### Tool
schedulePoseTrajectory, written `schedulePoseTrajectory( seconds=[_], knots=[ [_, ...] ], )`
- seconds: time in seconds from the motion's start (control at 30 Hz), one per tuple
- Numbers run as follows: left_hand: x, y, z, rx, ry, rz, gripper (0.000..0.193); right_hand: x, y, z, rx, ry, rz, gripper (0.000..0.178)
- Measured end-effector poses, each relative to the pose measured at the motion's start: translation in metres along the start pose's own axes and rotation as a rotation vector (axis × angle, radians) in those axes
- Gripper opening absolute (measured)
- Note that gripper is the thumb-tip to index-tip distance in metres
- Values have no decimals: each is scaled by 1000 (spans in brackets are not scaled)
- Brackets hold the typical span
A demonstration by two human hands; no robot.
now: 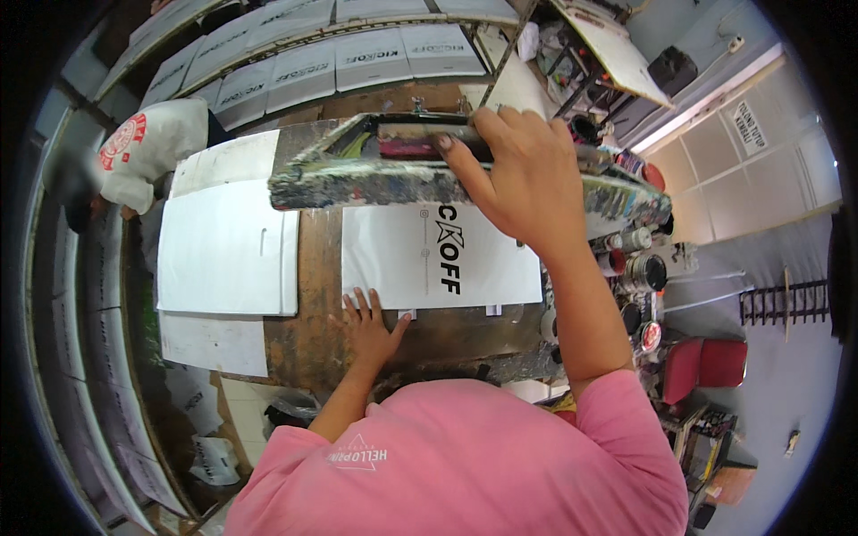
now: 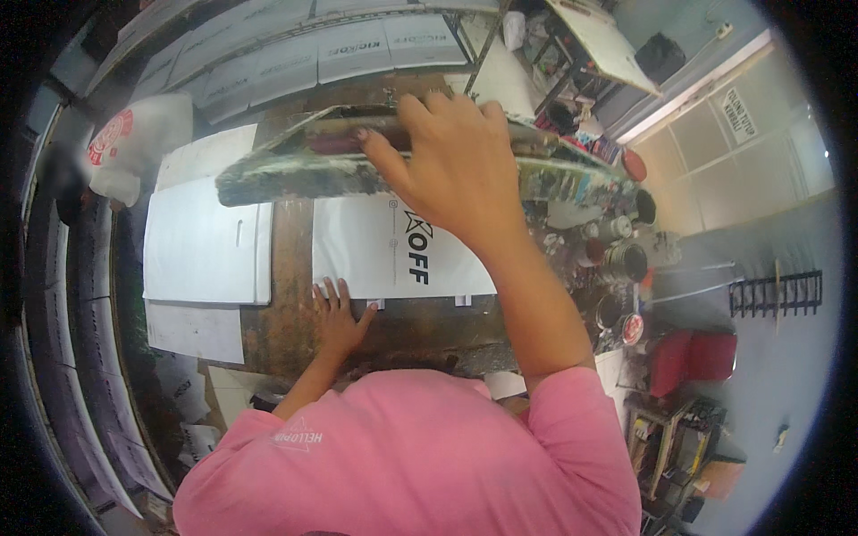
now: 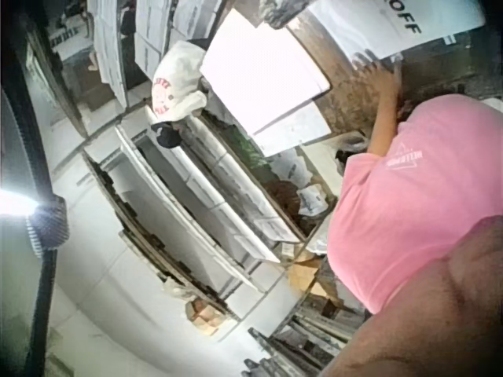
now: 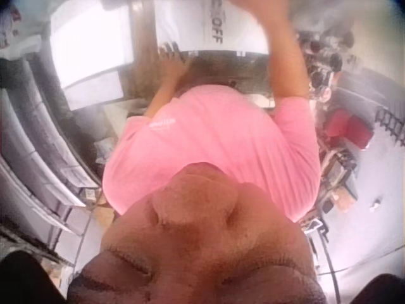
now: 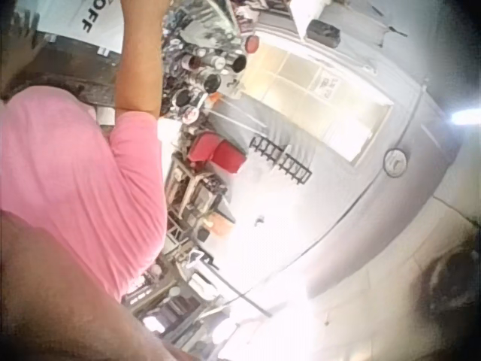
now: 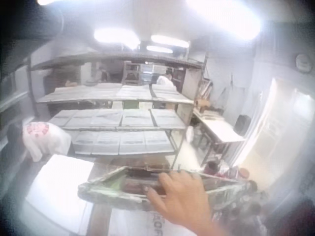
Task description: The person performs screen printing on white bags by applying ink with a squeegee across a screen and then lifting the frame to reveal the printed logo.
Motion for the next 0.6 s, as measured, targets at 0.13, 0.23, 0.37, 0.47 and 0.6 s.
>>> schedulePoseTrajectory(
  seconds=[0.13, 0.23, 0.37, 0.47, 0.6],
  knots=[
    [27, -52, 15, 115, 95, -169, 96, 4, -1, 19, 21, 12, 31, 45],
    [47, -95, 36, 327, 178, -450, 73, 8, 3, 27, 32, -8, 9, 49],
    [52, -139, 54, 529, 8, -815, 49, 10, 3, 27, 44, -8, -15, 50],
    [18, -124, 31, 606, -116, -1022, 46, 8, 1, 19, 47, -4, -12, 49],
    [-58, -124, -4, 690, -173, -1017, 47, 6, 3, 9, 59, -7, 21, 47]
  ],
)
Point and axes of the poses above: each hand's wrist, its own z-axis towards the middle knuckle, its own y-axis out of the palm, x = y × z, the point moved 4 cm from there along z, towards the middle knuckle, and after that the axes turned 10 degrees about y, right-handed, at the moved point
